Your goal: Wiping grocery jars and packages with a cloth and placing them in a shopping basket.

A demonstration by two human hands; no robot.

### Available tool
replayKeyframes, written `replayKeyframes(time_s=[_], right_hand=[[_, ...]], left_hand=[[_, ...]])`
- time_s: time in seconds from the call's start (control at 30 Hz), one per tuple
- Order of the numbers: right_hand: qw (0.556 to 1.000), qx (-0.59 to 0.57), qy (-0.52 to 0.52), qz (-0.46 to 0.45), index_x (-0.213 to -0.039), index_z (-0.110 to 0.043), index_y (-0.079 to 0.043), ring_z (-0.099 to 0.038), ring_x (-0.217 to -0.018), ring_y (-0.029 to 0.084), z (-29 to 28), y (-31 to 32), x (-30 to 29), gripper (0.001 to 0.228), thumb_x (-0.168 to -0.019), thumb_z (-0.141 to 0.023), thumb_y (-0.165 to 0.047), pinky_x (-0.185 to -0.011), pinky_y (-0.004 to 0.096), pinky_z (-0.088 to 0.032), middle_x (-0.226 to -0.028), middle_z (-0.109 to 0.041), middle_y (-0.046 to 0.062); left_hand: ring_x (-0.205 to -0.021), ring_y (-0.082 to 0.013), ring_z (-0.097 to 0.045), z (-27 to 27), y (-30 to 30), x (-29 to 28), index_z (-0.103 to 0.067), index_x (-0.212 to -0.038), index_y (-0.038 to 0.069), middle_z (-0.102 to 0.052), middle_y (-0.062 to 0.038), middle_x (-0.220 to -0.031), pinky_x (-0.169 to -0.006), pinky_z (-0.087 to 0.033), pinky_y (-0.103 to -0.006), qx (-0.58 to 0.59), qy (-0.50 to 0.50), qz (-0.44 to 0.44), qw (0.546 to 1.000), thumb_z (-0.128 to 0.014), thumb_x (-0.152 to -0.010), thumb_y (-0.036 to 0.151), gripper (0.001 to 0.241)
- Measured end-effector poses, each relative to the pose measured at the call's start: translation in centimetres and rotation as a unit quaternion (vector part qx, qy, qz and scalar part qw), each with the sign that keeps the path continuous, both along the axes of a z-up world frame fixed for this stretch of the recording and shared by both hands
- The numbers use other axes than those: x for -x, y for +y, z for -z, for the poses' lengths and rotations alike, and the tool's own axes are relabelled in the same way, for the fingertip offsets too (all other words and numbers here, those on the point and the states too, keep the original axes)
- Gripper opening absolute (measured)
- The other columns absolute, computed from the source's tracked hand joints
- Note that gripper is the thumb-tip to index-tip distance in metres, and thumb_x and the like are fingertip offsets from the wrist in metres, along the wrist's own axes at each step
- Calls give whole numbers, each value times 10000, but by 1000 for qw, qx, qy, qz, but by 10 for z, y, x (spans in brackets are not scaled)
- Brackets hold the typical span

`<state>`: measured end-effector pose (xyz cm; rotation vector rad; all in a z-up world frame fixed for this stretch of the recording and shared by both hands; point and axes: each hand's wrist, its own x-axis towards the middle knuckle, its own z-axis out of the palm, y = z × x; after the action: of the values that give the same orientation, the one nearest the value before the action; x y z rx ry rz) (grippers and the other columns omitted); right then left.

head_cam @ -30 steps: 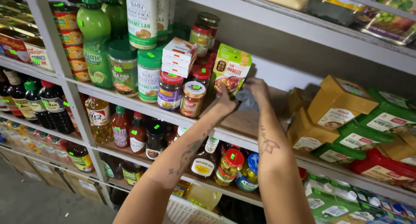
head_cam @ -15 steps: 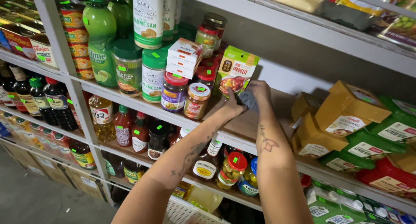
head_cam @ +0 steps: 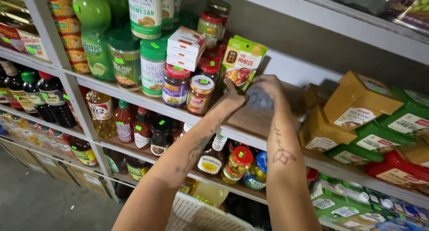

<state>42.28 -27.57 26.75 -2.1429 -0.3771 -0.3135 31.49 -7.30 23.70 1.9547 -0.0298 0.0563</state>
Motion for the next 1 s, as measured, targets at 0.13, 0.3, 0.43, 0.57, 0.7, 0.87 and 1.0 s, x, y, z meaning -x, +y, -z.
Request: replayKeyframes(time_s=[0.13,0.3,0.43,0.57,0.7,0.87,1.0], right_hand=[[997,-7,19,-74,-920,-794,-20,-674,-785,142,22,5,-3,175,-755,-835,-61,-746,299,-544,-876,-761,77],[999,33,-25,-6,-914,-806,-33,-661,-749,142,0,21,37,185,-769,-871,-126,-728,317,-534,-831,-746,80],[994,85,-62,35,-930,-812,-67,-680,-747,145,-9,27,51,202,-776,-880,-178,-728,315,-530,-830,-748,80],[996,61,-52,25,-910,-808,-80,-702,-770,150,2,22,38,221,-738,-885,-196,-738,309,-547,-846,-763,75],[995,80,-52,16,-918,-806,-84,-708,-779,174,-2,30,49,241,-734,-897,-210,-747,323,-553,-863,-757,98],[970,205,-85,103,-930,-812,-113,-724,-856,278,-27,32,71,167,-800,-792,-217,-818,407,-547,-922,-763,143],[934,190,-255,161,-1024,-774,-43,-678,-903,426,-60,-28,156,231,-1025,-621,-217,-801,481,-541,-958,-725,235]], left_hand=[[-1432,-441,-420,-10,4,9,211,-1586,21,-289,-356,-1588,-1171,-375,-378,4,19,12,1000,-758,-742,377,1333],[-1440,-401,-428,-8,9,9,175,-1593,16,-329,-317,-1590,-1167,-381,-366,21,6,16,1000,-753,-724,346,1313],[-1435,-402,-425,-10,10,9,182,-1592,31,-324,-318,-1582,-1155,-383,-361,10,17,31,999,-743,-717,315,1304],[-1374,-410,-494,-10,9,14,169,-1587,-3,-435,-334,-1502,-1110,-439,-367,-1,-13,34,999,-743,-693,315,1316],[-1333,-433,-528,-8,8,21,110,-1618,21,-476,-354,-1463,-1083,-462,-396,-35,-22,24,999,-738,-719,333,1274],[-1325,-442,-522,-15,8,26,-167,-1552,-17,-541,-335,-1390,-1105,-432,-433,-35,-138,29,989,-729,-810,292,980],[-1375,-436,-516,-33,-7,89,-452,-1480,-8,-581,-293,-1423,-1189,-409,-443,7,-332,28,943,-703,-941,263,654]])
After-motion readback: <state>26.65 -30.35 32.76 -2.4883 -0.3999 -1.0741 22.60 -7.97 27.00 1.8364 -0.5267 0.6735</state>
